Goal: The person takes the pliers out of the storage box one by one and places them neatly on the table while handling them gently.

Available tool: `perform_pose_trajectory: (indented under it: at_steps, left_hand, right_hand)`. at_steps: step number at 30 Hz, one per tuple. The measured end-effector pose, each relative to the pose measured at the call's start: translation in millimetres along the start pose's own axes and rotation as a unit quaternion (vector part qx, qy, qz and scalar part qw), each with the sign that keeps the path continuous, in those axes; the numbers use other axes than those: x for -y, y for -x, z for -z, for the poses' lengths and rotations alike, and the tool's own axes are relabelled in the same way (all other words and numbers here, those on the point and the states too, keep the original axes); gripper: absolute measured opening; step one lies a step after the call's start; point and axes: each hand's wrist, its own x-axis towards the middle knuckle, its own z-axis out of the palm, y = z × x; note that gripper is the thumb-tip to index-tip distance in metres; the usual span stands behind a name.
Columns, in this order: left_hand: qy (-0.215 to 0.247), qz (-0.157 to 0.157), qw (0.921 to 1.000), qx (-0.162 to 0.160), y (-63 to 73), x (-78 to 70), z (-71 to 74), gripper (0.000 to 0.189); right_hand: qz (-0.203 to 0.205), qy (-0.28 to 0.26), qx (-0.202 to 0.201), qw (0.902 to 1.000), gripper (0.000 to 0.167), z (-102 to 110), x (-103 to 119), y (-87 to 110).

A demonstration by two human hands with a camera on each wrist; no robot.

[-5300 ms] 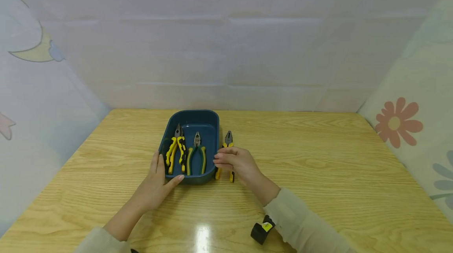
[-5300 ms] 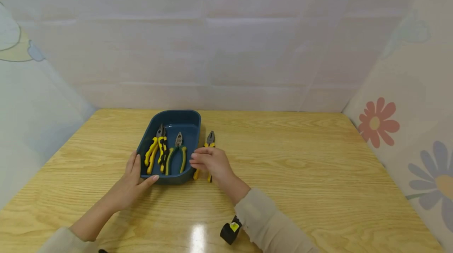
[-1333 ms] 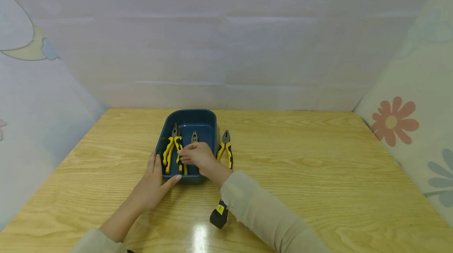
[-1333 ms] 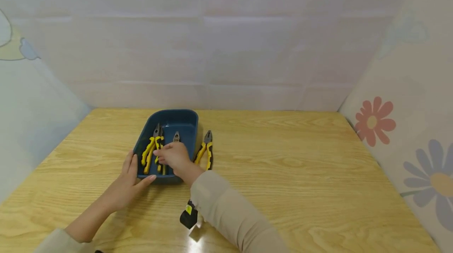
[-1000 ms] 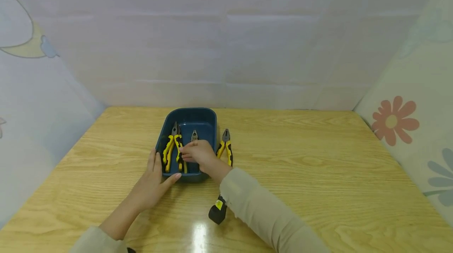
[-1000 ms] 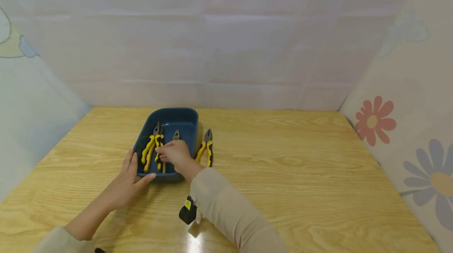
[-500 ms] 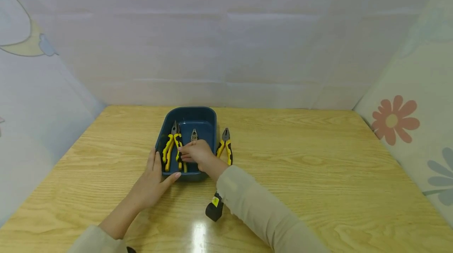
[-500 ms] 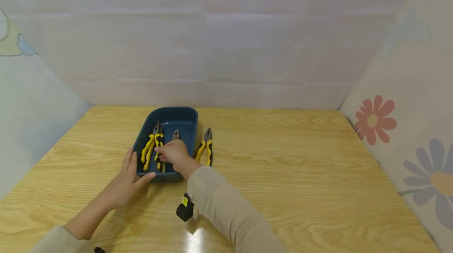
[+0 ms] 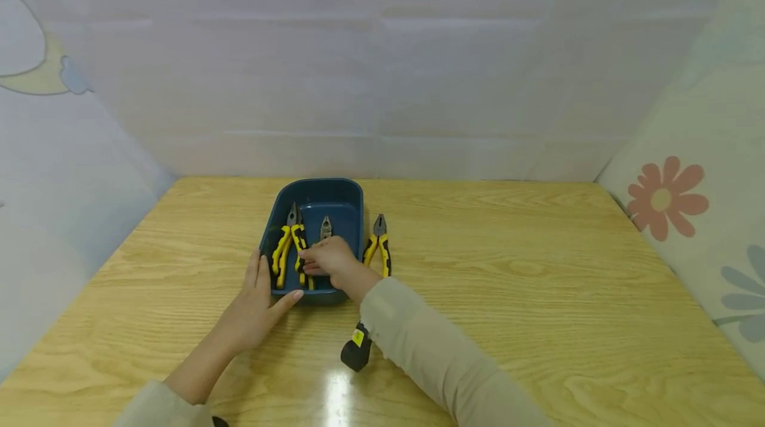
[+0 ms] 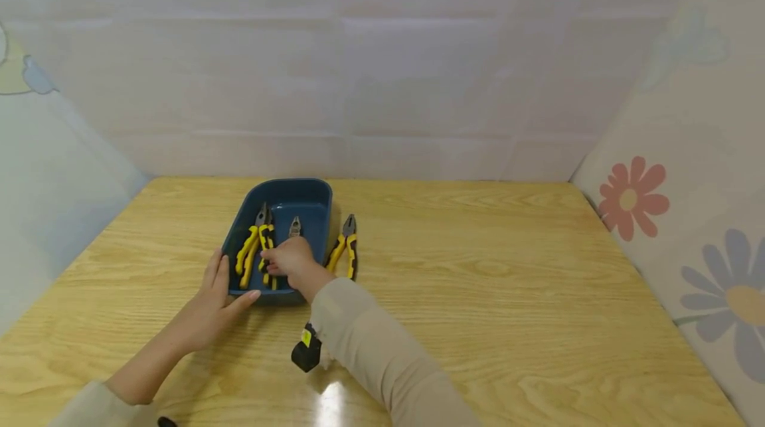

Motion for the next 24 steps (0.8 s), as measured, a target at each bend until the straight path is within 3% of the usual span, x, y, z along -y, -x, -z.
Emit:
perform_pose_trajectory:
  at_steps: [5,14,24]
  left_hand:
    - [-0.002,0.0,1.0,-0.001,1.7,0.6,-0.4,0.09]
    - [-0.003,0.0,1.0,-0.003,1.8,1.9,-1.0,0.089]
    - [-0.002,-0.006,1.0,-0.007,2.0,2.4,-1.5,0.089]
  right_hand:
    - [-0.02,-0.002,-0.001,0.9998,0.042,-3.3,-1.0,-0.8]
    - [-0.05,-0.018,-0.002,0.9986,0.022,-3.5,1.1,-2.0]
    - [-0.07,-0.056,-0.019,0.9958,0.022,-5.7,3.0,-1.0]
